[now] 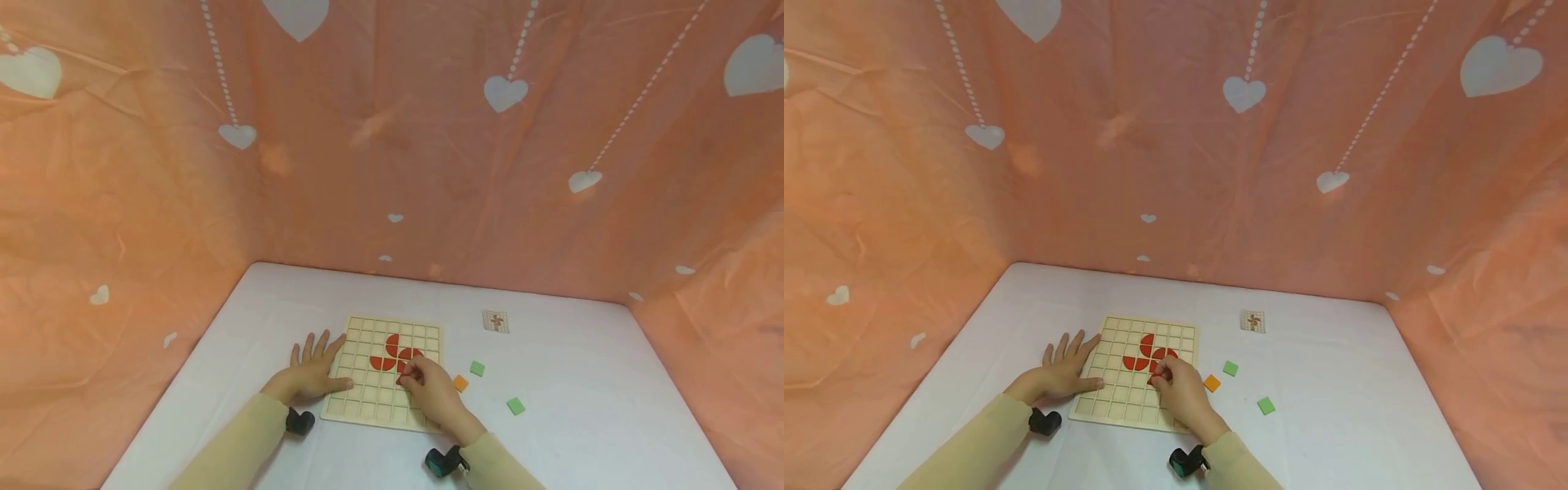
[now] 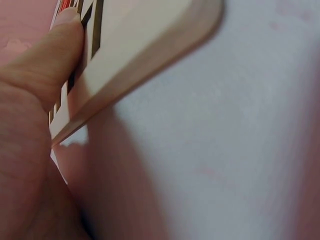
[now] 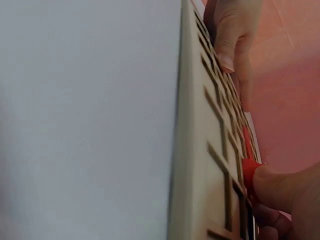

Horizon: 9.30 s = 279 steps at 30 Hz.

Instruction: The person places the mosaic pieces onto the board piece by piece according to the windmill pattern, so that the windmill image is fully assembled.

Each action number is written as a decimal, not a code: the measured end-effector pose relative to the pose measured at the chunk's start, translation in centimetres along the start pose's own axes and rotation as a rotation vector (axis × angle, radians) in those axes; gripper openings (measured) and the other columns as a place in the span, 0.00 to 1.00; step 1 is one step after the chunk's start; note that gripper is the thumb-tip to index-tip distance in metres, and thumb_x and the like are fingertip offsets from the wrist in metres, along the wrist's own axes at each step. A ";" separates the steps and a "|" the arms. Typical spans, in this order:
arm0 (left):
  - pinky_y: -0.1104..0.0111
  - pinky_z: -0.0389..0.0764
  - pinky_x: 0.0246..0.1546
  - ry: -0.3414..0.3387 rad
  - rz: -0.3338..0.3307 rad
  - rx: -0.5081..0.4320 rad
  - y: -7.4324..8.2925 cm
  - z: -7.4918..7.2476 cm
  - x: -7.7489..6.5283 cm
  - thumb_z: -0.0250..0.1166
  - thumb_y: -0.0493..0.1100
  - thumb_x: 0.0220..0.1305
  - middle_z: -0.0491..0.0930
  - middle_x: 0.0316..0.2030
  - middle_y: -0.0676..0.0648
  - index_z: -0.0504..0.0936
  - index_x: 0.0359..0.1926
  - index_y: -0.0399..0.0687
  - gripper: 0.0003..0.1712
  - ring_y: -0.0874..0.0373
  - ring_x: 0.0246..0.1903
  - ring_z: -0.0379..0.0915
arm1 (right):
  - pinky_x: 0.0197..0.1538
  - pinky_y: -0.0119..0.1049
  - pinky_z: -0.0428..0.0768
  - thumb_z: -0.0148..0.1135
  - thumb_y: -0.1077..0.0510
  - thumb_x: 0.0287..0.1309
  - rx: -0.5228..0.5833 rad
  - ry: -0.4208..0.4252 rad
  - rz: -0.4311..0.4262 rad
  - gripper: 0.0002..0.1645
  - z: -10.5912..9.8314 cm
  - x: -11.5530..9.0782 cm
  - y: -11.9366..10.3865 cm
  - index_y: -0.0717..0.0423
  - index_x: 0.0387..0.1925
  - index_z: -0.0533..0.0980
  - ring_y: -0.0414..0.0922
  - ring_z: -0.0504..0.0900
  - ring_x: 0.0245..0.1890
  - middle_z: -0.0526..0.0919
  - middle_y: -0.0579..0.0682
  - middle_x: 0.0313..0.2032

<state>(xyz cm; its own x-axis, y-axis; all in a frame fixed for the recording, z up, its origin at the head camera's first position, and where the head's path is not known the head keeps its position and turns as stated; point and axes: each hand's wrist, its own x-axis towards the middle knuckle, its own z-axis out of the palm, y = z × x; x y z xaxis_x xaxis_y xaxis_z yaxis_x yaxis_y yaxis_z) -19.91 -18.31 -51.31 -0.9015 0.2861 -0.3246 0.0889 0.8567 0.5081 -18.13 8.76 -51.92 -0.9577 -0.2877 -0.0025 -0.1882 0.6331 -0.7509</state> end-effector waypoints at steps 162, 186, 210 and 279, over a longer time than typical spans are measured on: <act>0.39 0.22 0.64 0.025 0.012 -0.024 -0.3 0.4 -0.2 0.65 0.66 0.57 0.32 0.75 0.34 0.45 0.77 0.51 0.57 0.34 0.71 0.18 | 0.34 0.30 0.73 0.67 0.54 0.59 -0.049 0.018 -0.058 0.12 1.5 -0.4 -0.6 0.54 0.41 0.76 0.37 0.72 0.30 0.73 0.40 0.31; 0.39 0.23 0.64 0.032 0.029 -0.008 0.6 0.2 -0.2 0.65 0.65 0.57 0.33 0.75 0.34 0.45 0.77 0.50 0.57 0.34 0.71 0.18 | 0.33 0.31 0.73 0.67 0.54 0.58 -0.091 0.037 -0.003 0.10 1.8 -0.3 -0.7 0.51 0.41 0.79 0.38 0.72 0.29 0.73 0.39 0.30; 0.40 0.22 0.64 0.039 0.011 -0.022 -0.6 0.4 0.1 0.64 0.67 0.57 0.32 0.75 0.35 0.44 0.77 0.51 0.58 0.34 0.71 0.16 | 0.38 0.34 0.74 0.71 0.54 0.55 -0.052 0.189 0.079 0.16 -3.7 -3.3 3.6 0.53 0.45 0.78 0.39 0.72 0.34 0.75 0.41 0.33; 0.39 0.23 0.64 0.030 0.007 -0.020 -0.3 0.3 -0.2 0.65 0.65 0.58 0.32 0.74 0.34 0.45 0.77 0.50 0.56 0.33 0.70 0.17 | 0.36 0.34 0.74 0.71 0.53 0.53 -0.028 0.103 0.133 0.15 -4.5 -3.3 3.6 0.54 0.40 0.78 0.42 0.72 0.34 0.75 0.45 0.34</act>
<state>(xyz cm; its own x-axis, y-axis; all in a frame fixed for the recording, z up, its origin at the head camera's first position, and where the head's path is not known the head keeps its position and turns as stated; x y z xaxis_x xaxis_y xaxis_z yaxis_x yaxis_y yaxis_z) -19.62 -18.48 -51.62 -0.9132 0.2791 -0.2969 0.0872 0.8456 0.5266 -16.61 15.20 -51.63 -0.9916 -0.1256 -0.0323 -0.0625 0.6808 -0.7298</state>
